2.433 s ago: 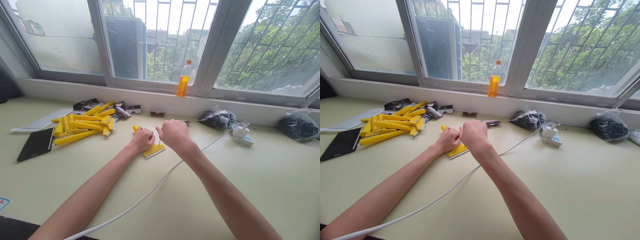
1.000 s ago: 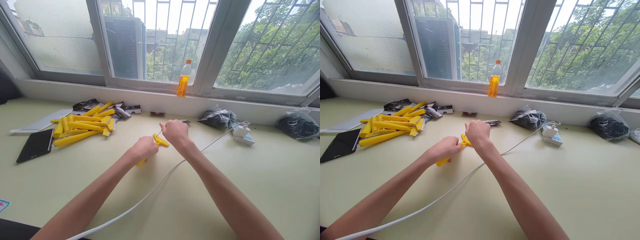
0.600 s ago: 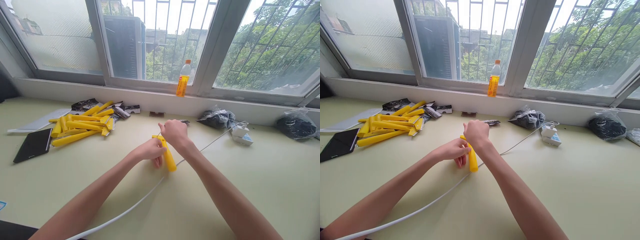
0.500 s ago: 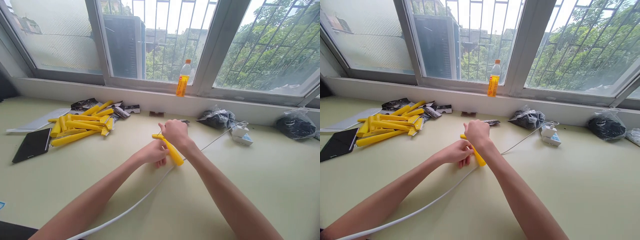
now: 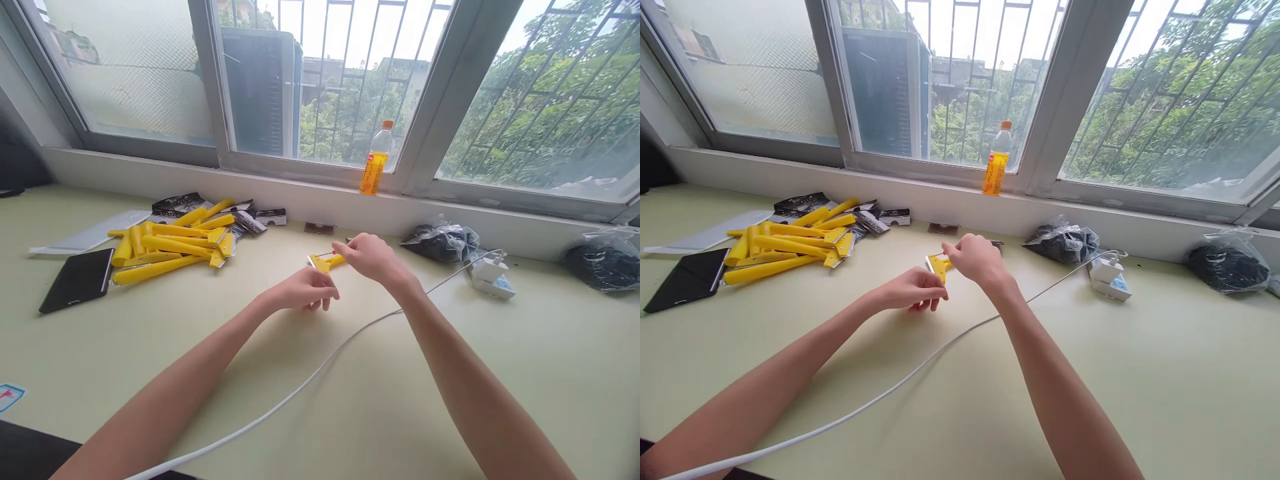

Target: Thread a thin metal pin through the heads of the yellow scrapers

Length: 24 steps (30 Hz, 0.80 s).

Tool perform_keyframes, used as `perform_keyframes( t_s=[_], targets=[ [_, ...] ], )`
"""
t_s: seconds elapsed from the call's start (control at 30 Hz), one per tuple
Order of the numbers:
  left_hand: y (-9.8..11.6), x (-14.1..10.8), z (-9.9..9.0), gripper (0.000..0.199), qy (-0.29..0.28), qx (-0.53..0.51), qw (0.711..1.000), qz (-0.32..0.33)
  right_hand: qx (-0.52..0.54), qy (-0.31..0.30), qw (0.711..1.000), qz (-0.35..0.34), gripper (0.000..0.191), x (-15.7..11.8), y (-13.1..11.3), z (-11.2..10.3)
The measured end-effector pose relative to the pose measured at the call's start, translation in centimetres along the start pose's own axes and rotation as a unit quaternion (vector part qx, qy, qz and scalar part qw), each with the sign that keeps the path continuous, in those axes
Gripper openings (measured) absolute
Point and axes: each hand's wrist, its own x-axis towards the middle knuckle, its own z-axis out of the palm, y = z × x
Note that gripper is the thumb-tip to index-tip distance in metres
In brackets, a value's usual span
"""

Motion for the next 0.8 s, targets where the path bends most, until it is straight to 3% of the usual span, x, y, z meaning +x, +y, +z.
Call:
perform_keyframes(
  t_s=[0.03,0.1,0.17,0.2,0.27,0.33,0.4,0.5,0.63,0.8],
  targets=[
    [-0.3,0.1,-0.7,0.032,0.048,0.002,0.999,0.017,0.011,0.001,1.000,0.007,0.051,0.0,0.1,-0.3],
    [-1.4,0.2,-2.2,0.033,0.209,0.042,0.976,0.044,0.034,0.001,0.999,0.020,0.050,0.1,0.4,-0.5],
    [-2.8,0.3,-3.4,0.031,0.356,0.148,0.921,0.051,0.056,0.005,0.998,0.029,0.045,0.3,0.8,-0.2],
    [-3.5,0.3,-3.8,0.028,0.379,0.205,0.901,0.050,0.064,0.008,0.997,0.031,0.042,0.5,1.0,0.0],
    [-4.7,0.4,-3.9,0.031,0.358,0.285,0.887,0.060,0.076,0.010,0.997,0.031,0.035,0.9,1.4,0.6],
    [-5.2,0.5,-3.3,0.044,0.296,0.345,0.886,0.087,0.079,0.006,0.996,0.030,0.028,1.2,1.8,0.9],
    [-5.0,0.7,-2.3,0.053,0.232,0.396,0.881,0.117,0.077,0.008,0.997,0.029,0.023,1.4,2.3,0.9],
    [-4.1,1.0,-0.8,0.051,0.170,0.439,0.871,0.140,0.086,0.029,0.996,0.022,0.018,1.4,2.8,0.0],
    [-3.4,1.1,-0.1,0.039,0.151,0.459,0.865,0.137,0.093,0.038,0.995,0.015,0.014,1.1,3.5,-1.5],
    [-3.4,1.1,-0.5,0.028,0.177,0.442,0.869,0.138,0.068,-0.025,0.997,-0.001,0.010,0.8,3.9,-2.3]
  ],
)
